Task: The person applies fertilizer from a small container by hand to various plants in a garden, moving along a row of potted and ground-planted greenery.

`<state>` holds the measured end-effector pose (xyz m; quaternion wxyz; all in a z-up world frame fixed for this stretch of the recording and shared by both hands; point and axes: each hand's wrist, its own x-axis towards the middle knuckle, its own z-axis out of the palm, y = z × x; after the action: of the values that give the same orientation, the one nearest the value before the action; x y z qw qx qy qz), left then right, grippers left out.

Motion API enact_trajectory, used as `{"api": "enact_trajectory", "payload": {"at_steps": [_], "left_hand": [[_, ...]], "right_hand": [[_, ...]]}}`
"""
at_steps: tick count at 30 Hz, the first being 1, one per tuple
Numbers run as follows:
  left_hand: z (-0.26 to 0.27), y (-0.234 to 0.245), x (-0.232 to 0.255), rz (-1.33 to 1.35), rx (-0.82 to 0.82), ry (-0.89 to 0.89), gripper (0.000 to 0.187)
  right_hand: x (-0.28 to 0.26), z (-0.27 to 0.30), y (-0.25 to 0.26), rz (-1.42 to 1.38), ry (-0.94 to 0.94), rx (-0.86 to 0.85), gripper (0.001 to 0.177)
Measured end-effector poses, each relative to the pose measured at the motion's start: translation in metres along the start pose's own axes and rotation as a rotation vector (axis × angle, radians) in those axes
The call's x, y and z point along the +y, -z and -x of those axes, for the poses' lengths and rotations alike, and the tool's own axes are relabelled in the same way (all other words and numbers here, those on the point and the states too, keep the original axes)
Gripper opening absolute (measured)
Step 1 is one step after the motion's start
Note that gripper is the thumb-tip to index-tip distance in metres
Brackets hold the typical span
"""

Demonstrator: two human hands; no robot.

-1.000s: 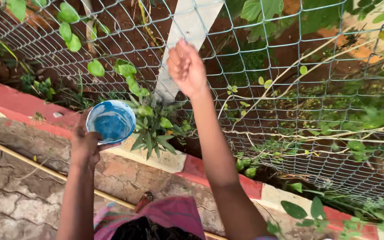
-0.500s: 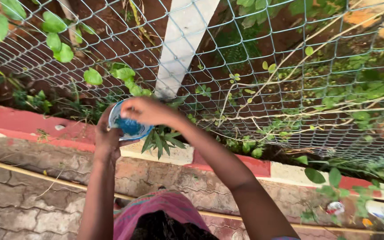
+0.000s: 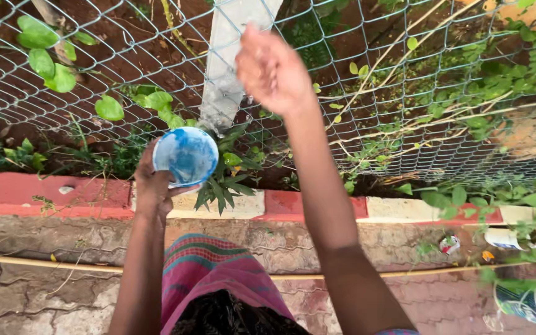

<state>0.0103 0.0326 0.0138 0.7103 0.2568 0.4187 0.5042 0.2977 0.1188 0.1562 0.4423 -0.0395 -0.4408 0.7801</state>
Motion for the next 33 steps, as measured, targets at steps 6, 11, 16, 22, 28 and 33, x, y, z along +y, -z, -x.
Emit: {"api": "enact_trajectory", "payload": {"at_steps": [6,11,16,22,28,33], "left_hand": [[0.006,0.031,0.009,0.065,-0.014,-0.072,0.084],[0.007,0.039,0.024,0.006,-0.004,-0.094,0.085],[0.017,0.043,0.035,-0.030,0.033,-0.087,0.082],[0.020,0.031,0.032,-0.011,0.034,-0.092,0.086],[0.013,0.017,0.004,0.044,-0.019,-0.106,0.074],[0.014,0.004,-0.001,-0.023,-0.028,-0.109,0.085]], "right_hand": [[0.034,-0.036,-0.007,0.930,-0.627,0.491,0.049],[-0.008,-0.007,0.049,0.303,0.018,0.735,0.020],[0.074,0.015,0.131,1.920,-0.389,-0.051,0.053],[0.123,-0.022,0.041,1.071,-0.410,0.241,0.019],[0.224,-0.029,0.018,1.742,-0.708,-0.123,0.015],[0.204,-0.020,0.052,1.525,-0.641,-0.255,0.023]]}}
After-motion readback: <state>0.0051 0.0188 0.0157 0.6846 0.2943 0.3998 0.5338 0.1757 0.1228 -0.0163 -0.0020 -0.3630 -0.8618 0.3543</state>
